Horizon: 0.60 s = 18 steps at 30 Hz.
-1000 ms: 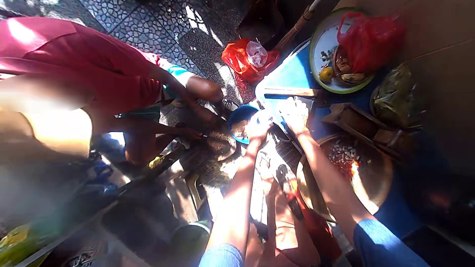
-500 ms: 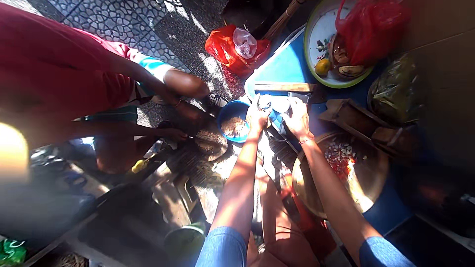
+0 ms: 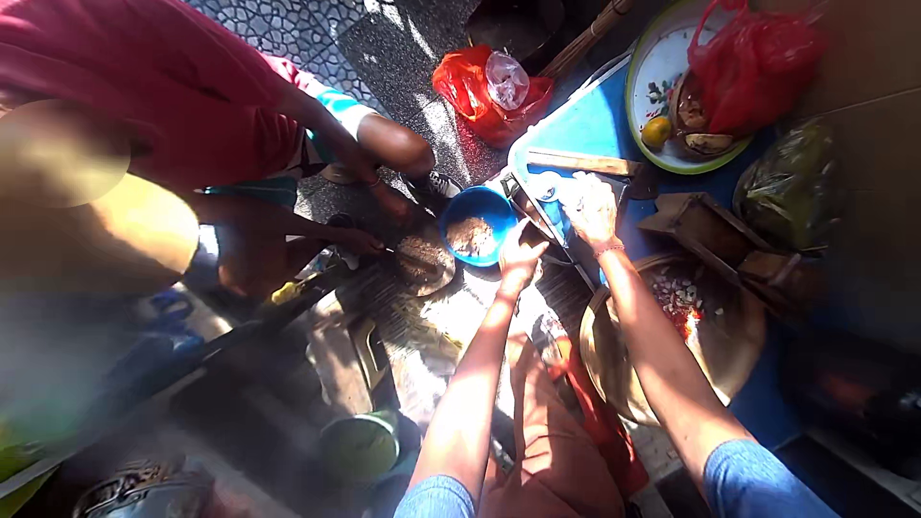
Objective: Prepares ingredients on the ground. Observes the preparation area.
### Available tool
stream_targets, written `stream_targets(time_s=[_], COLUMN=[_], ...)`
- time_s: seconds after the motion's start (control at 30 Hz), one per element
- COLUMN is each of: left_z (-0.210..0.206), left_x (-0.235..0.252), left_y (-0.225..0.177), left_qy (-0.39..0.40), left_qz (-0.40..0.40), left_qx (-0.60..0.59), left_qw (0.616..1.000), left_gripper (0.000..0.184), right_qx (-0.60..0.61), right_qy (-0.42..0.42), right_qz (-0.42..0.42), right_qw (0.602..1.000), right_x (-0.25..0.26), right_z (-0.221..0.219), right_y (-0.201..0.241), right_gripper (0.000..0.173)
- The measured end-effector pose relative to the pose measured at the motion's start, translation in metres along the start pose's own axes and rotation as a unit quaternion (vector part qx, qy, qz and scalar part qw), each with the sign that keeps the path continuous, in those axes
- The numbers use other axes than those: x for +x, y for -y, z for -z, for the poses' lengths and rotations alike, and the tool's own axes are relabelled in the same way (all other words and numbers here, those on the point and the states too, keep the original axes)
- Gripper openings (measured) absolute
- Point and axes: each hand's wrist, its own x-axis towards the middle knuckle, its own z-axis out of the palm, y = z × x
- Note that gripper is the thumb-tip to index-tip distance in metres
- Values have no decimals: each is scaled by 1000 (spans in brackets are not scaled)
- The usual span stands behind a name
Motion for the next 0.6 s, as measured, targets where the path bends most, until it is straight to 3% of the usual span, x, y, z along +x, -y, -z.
stream_targets(time_s=[0.1, 0.23, 0.3, 0.37, 0.47, 0.6], left_z=[-2, -6, -3, 5, 21, 47], left_x=[-21, -45, -59, -76, -98, -118], left_y=[4, 15, 17, 16, 28, 41], left_qy=[34, 27, 3, -9, -40, -33], left_qz=[0, -72, -125, -122, -138, -145], left_qx=[-24, -25, -19, -3, 3, -39], left_qw=[999, 997, 992, 992, 990, 988], left_gripper=[75, 90, 83, 67, 52, 63], right_qx=[6, 48, 69, 92, 139, 217], right_qy=[-13, 68, 100, 109, 75, 70], right_qz=[-52, -87, -89, -96, -68, -36], right_qw=[999, 993, 989, 985, 985, 973], right_x=[-29, -79, -101, -123, -151, -172], right_z=[32, 60, 58, 57, 56, 60], right_y=[34, 80, 101, 123, 146, 162], right_gripper=[63, 70, 68, 68, 66, 51])
